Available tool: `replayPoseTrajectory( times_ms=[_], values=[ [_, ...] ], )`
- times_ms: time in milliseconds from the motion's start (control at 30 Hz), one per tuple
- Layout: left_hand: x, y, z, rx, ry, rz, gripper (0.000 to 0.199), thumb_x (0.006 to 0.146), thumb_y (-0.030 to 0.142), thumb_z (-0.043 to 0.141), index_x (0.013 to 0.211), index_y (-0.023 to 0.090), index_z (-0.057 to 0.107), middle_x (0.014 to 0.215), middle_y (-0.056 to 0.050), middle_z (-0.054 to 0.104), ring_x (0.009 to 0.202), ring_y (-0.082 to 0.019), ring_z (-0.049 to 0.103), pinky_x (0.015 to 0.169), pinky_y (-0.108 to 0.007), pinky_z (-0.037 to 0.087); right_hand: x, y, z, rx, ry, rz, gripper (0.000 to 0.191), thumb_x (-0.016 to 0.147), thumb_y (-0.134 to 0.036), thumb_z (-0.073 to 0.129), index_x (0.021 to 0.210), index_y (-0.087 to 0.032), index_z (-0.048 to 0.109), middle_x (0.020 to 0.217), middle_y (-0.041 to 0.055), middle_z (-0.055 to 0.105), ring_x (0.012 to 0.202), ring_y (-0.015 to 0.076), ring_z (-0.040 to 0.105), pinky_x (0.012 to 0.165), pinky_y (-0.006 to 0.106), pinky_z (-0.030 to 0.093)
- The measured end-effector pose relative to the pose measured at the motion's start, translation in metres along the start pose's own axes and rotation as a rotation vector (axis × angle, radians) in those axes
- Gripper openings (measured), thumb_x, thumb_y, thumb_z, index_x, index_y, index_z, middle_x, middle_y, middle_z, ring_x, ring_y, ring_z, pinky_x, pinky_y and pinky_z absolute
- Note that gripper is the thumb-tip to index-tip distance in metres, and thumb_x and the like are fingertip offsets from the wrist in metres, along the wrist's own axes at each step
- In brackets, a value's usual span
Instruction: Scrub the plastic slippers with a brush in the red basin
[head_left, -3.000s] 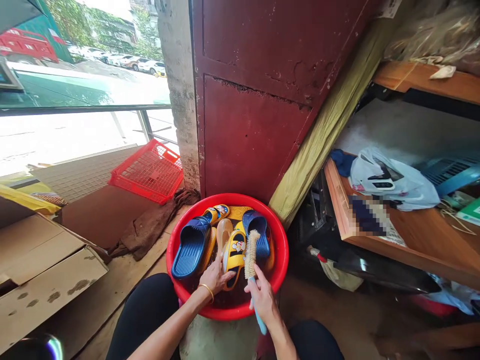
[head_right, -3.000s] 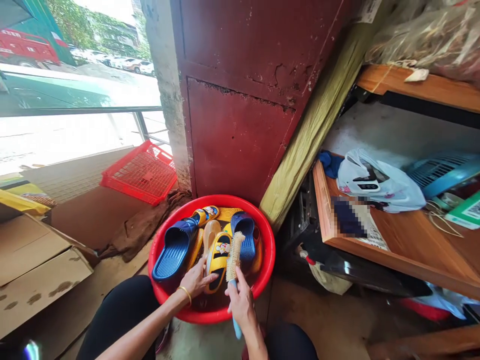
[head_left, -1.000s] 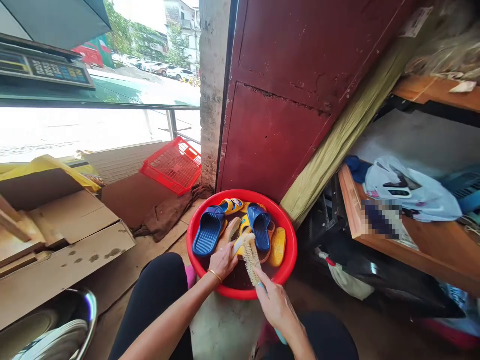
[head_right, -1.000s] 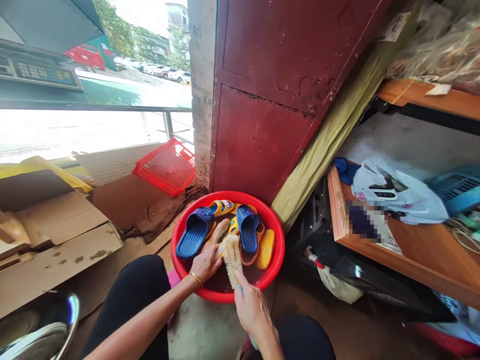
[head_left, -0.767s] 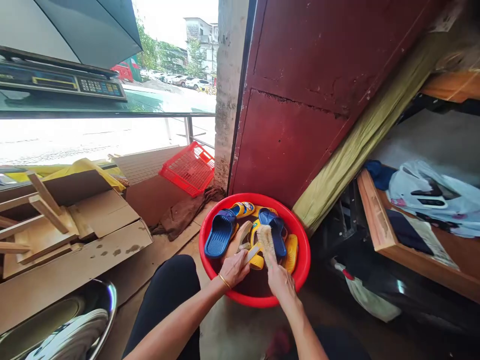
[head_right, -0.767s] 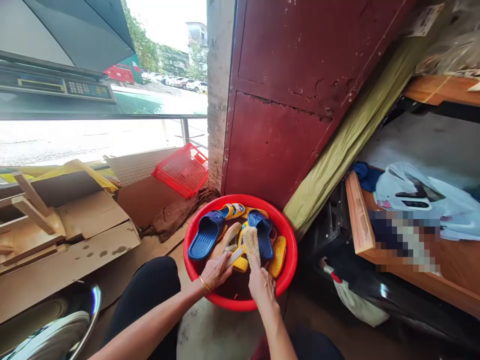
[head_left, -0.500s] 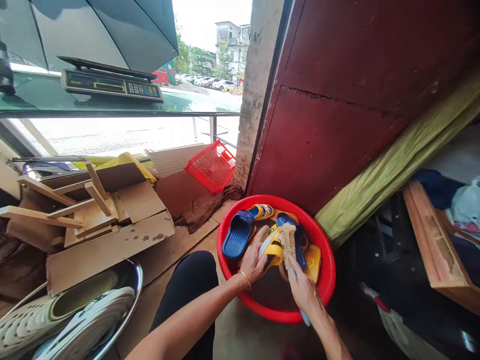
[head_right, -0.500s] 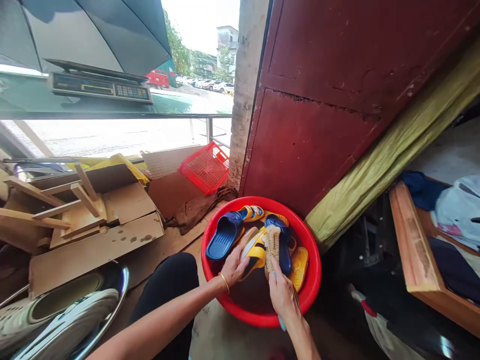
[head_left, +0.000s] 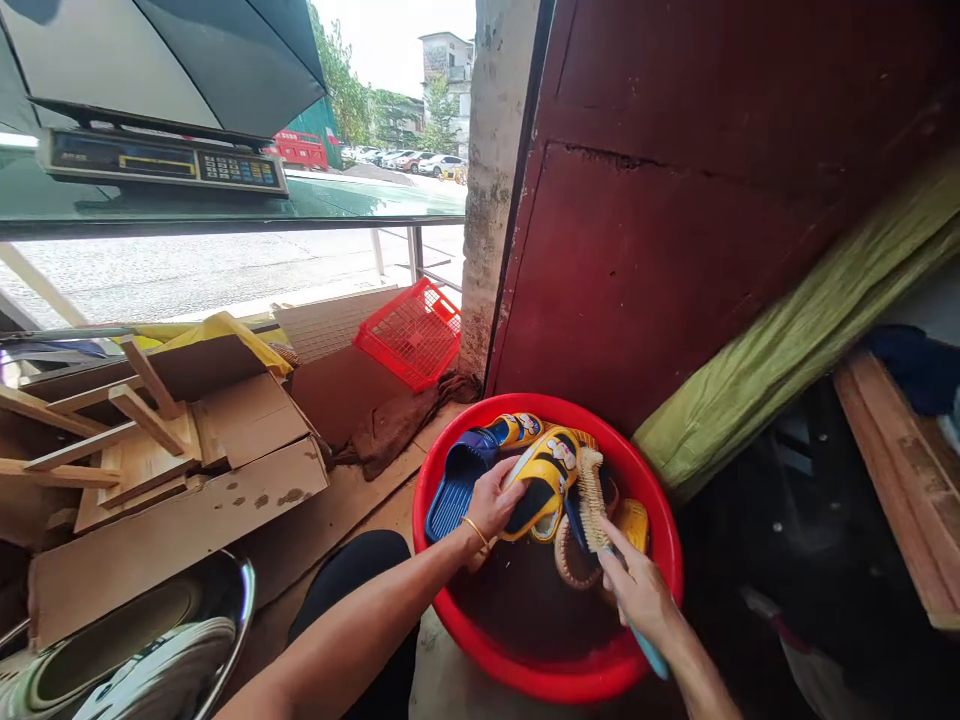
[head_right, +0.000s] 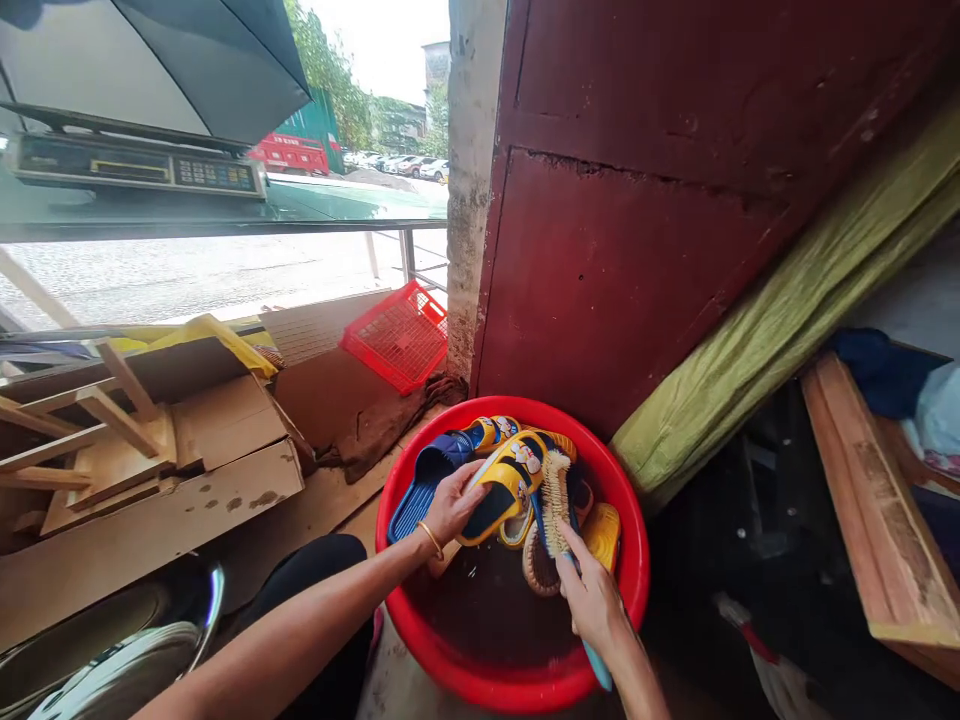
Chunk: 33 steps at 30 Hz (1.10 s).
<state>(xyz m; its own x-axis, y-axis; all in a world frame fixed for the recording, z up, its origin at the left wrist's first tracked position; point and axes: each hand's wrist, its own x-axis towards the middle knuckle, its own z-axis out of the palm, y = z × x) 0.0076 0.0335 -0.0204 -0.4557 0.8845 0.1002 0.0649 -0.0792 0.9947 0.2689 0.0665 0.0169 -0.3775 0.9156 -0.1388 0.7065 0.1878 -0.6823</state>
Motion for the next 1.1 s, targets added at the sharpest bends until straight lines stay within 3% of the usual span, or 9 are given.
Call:
replayPoseTrajectory(
  times_ms=[100,200,400,567,733,833,933,1000,1100],
  values=[
    [0.012,-0.006,0.003,-0.039,0.083,-0.084,0.048,0.083,0.057,0.062,0.11,0.019,0.076,0.099,-0.008,0.079,0.096,-0.027,0.072,0.087,-0.039,0.056,-0.016,-0.011,0.012,-0.025,0.088,-0.109,0.058,0.101,-0.04,0.035,0.153,-0.019,0.05,0.092,0.0071,0.078,0.075,0.0229,0.076,0.069,0.031,0.061],
    [0.022,-0.009,0.005,-0.029,0.113,-0.119,0.054,0.084,0.062,0.056,0.107,0.017,0.073,0.096,-0.011,0.077,0.093,-0.027,0.071,0.084,-0.04,0.055,-0.045,-0.03,0.034,-0.133,0.105,-0.293,0.055,0.1,-0.027,0.035,0.153,-0.025,0.051,0.129,0.0095,0.072,0.116,0.0253,0.07,0.099,0.035,0.054],
    [0.015,-0.008,0.016,0.027,0.081,-0.102,0.056,0.079,0.061,0.064,0.115,0.017,0.065,0.105,-0.009,0.073,0.096,-0.027,0.067,0.09,-0.043,0.051,-0.053,-0.051,0.057,-0.354,-0.076,-0.158,0.061,0.097,-0.017,0.039,0.157,-0.028,0.044,0.114,0.011,0.077,0.105,0.0297,0.074,0.092,0.039,0.054],
    [0.009,-0.008,0.025,0.14,-0.002,0.056,0.05,0.086,0.057,0.057,0.119,0.02,0.061,0.109,-0.008,0.071,0.097,-0.026,0.066,0.091,-0.043,0.051,-0.031,-0.059,0.041,-0.209,-0.097,-0.114,0.06,0.099,-0.018,0.037,0.159,-0.025,0.04,0.13,0.0108,0.072,0.117,0.0257,0.07,0.095,0.032,0.051],
    [0.033,0.0,0.013,0.129,0.113,0.046,0.059,0.081,0.055,0.066,0.127,0.019,0.056,0.116,-0.011,0.07,0.106,-0.029,0.066,0.098,-0.049,0.05,-0.062,-0.052,0.013,-0.201,-0.326,-0.164,0.057,0.092,-0.022,0.048,0.147,-0.035,0.056,0.107,0.0044,0.08,0.096,0.026,0.076,0.084,0.031,0.052],
    [0.038,0.012,0.017,-0.156,-0.047,-0.062,0.067,0.081,0.056,0.068,0.134,0.017,0.053,0.122,-0.013,0.07,0.111,-0.03,0.068,0.099,-0.051,0.053,-0.074,-0.038,-0.016,-0.048,-0.251,-0.105,0.052,0.093,-0.026,0.048,0.144,-0.034,0.06,0.104,0.0022,0.079,0.085,0.0211,0.074,0.078,0.028,0.053],
    [0.028,0.018,0.032,-0.388,-0.44,-0.216,0.074,0.083,0.054,0.068,0.147,0.022,0.048,0.135,-0.015,0.067,0.114,-0.031,0.069,0.095,-0.051,0.056,-0.07,-0.024,-0.038,0.144,-0.047,0.0,0.054,0.099,-0.033,0.041,0.152,-0.026,0.051,0.087,0.0015,0.075,0.062,0.0159,0.067,0.064,0.026,0.053],
    [0.019,0.014,0.043,-0.318,-0.66,-0.256,0.078,0.082,0.052,0.069,0.152,0.028,0.044,0.143,-0.014,0.063,0.117,-0.031,0.069,0.093,-0.049,0.058,-0.061,-0.019,-0.041,0.192,0.098,0.053,0.057,0.102,-0.037,0.034,0.157,-0.023,0.042,0.081,0.0009,0.072,0.052,0.0148,0.062,0.056,0.026,0.051],
    [0.014,0.002,0.048,-0.001,-0.674,-0.125,0.076,0.076,0.052,0.074,0.145,0.026,0.056,0.142,-0.017,0.064,0.115,-0.033,0.07,0.092,-0.051,0.058,-0.046,-0.019,-0.03,0.018,0.194,0.043,0.056,0.104,-0.033,0.033,0.159,-0.022,0.038,0.095,0.0063,0.075,0.071,0.0191,0.071,0.07,0.028,0.055]
  ],
)
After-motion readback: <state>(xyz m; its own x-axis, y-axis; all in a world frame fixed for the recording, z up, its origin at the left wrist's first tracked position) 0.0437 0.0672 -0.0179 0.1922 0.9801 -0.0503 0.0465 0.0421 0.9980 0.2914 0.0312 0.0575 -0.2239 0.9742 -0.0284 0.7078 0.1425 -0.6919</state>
